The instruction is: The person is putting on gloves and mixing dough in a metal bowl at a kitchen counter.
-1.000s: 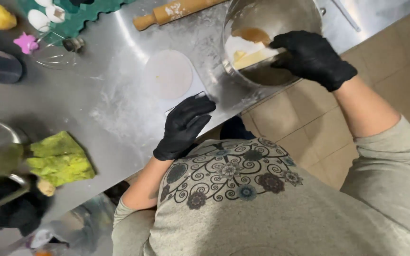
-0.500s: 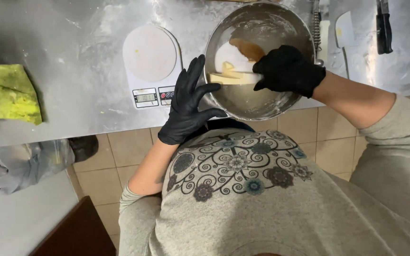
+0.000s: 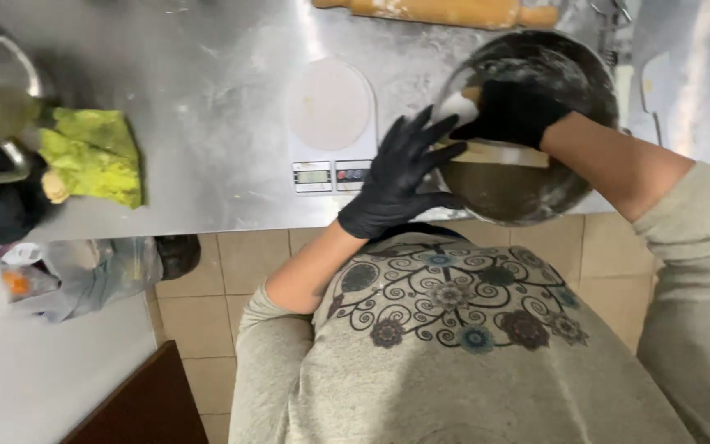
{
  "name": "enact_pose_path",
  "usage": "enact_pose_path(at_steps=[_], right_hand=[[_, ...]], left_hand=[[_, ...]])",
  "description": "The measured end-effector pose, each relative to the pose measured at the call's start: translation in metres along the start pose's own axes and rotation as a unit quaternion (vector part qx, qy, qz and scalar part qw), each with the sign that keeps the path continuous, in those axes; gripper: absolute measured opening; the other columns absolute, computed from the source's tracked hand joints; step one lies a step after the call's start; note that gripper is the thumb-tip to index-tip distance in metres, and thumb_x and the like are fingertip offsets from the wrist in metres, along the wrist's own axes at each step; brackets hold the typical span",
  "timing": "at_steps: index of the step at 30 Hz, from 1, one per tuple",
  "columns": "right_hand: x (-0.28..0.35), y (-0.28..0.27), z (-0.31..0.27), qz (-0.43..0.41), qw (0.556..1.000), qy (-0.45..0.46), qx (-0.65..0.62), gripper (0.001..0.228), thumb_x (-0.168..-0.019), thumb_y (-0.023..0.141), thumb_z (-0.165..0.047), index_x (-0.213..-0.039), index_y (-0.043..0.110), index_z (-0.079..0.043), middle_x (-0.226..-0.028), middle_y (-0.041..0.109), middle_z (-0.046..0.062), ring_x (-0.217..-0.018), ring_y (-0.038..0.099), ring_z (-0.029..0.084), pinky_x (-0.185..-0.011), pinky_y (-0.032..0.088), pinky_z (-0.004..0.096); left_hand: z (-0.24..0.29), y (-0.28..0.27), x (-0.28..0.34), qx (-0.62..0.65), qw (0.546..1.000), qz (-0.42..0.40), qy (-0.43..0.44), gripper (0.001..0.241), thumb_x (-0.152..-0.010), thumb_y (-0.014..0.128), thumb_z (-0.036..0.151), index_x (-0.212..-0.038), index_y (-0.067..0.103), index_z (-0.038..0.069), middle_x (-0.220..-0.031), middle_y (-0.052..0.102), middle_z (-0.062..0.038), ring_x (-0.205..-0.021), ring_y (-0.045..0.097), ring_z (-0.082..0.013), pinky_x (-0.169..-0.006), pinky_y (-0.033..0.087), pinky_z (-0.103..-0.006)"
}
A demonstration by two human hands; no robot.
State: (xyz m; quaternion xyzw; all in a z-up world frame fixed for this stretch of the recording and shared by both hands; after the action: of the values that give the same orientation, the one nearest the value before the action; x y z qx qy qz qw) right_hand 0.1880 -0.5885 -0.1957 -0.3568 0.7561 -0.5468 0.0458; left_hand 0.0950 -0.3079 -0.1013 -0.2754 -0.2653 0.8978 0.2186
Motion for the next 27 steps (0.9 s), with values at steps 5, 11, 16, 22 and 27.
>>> enact_pose_path(at_steps=[5,11,16,22,27], right_hand=[[-0.029,-0.013,-0.032,-0.077,0.995,0.068,-0.011,0.061,-0.091,0.07,-0.044,-0.137,0.059,-0.006,-0.111,0.074,0.02,-0.097,0.071,0.031,-0.084,0.054,0.044],[-0.038,0.061,0.053,-0.17,0.94,0.221,-0.198,0.043,-0.098,0.053,-0.02,-0.137,0.058,-0.003,-0.098,0.074,0.02,-0.081,0.072,0.033,-0.07,0.058,0.05],[-0.041,0.074,0.048,-0.165,0.983,-0.031,0.075,0.035,-0.09,0.065,-0.039,-0.113,0.075,-0.015,-0.104,0.077,0.012,-0.096,0.073,0.027,-0.089,0.056,0.042],[-0.038,0.064,0.03,-0.169,0.981,0.089,-0.011,0.061,-0.075,0.077,-0.048,-0.121,0.073,-0.01,-0.111,0.076,0.017,-0.104,0.072,0.031,-0.092,0.055,0.042],[-0.029,0.064,0.029,-0.126,0.988,0.093,-0.012,0.059,-0.077,0.075,-0.047,-0.122,0.072,-0.01,-0.109,0.075,0.018,-0.104,0.071,0.033,-0.092,0.054,0.042]], left_hand=[[-0.015,0.01,0.003,-0.031,0.999,-0.007,0.035,0.074,-0.09,0.078,0.059,-0.149,0.054,0.022,-0.163,0.041,-0.007,-0.159,0.027,-0.0359,-0.13,0.02,-0.0608],[-0.023,0.023,0.0,0.005,0.998,0.011,0.057,0.077,-0.082,0.077,0.065,-0.145,0.057,0.024,-0.161,0.043,-0.007,-0.157,0.027,-0.0341,-0.13,0.016,-0.0617],[-0.015,0.03,-0.003,0.009,1.0,-0.011,0.022,0.082,-0.074,0.075,0.071,-0.138,0.061,0.021,-0.149,0.052,-0.005,-0.153,0.029,-0.0359,-0.128,0.012,-0.0667],[-0.007,0.017,-0.005,-0.018,0.999,-0.046,-0.022,0.078,-0.07,0.073,0.074,-0.125,0.07,0.018,-0.148,0.055,-0.001,-0.155,0.029,-0.0334,-0.128,0.005,-0.0665],[-0.012,0.021,-0.002,0.013,1.0,-0.019,0.004,0.077,-0.072,0.074,0.072,-0.127,0.07,0.018,-0.147,0.054,-0.002,-0.155,0.028,-0.0355,-0.129,0.005,-0.0671]])
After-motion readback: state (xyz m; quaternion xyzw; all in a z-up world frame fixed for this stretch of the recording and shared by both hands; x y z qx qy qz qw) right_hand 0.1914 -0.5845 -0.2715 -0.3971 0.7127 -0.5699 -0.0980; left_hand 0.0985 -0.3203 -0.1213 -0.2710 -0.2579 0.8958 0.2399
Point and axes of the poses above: each hand's wrist, its own x-axis away from the middle knuckle, its own y-axis out of the palm, z = x × y, the point moved 2 cm from there along -x, towards the middle knuckle
